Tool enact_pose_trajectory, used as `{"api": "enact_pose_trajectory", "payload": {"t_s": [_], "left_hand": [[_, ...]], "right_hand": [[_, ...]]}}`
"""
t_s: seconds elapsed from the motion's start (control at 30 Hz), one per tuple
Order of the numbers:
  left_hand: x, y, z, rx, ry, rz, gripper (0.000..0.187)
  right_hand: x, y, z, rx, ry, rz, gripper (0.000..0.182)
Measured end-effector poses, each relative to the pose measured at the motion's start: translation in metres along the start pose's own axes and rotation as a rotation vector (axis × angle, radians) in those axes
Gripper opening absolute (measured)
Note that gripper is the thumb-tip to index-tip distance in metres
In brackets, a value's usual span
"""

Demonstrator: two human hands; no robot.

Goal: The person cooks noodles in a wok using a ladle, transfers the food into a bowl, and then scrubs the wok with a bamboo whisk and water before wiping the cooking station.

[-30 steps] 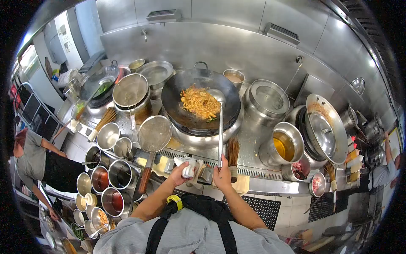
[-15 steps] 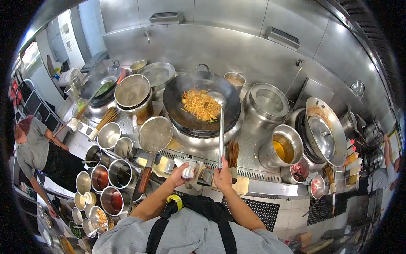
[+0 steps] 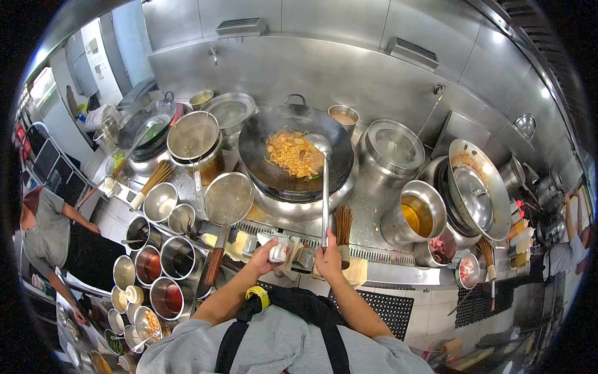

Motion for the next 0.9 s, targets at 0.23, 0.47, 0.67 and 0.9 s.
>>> {"api": "enact_pose_trajectory", "payload": {"t_s": [0.23, 0.47, 0.67, 0.9], "left_hand": [[0.015, 0.081, 0.06, -0.072, -0.084, 0.196, 0.048], [0.051, 0.131, 0.092, -0.004, 0.109, 0.165, 0.04], [0.081, 0.128, 0.088, -0.083, 0.121, -0.017, 0.028], [0.082, 0.128, 0.086, -0.114, 0.193, 0.029, 0.026]], "right_hand": [[0.051, -0.03, -0.024, 0.34, 0.043, 0.255, 0.062], [0.073, -0.051, -0.001, 0.572, -0.069, 0.374, 0.061], [0.123, -0.061, -0.013, 0.567, -0.034, 0.368, 0.063], [0.165, -0.075, 0.017, 0.366, -0.349, 0.307, 0.066]]}}
Point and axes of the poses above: each hand's wrist, its own x-axis towards the middle knuckle, its own z-axis out of the palm, y = z × x, the point moved 6 cm from there along x, towards the middle knuckle, and after that the axes turned 8 degrees about x, right-handed, at the moved point
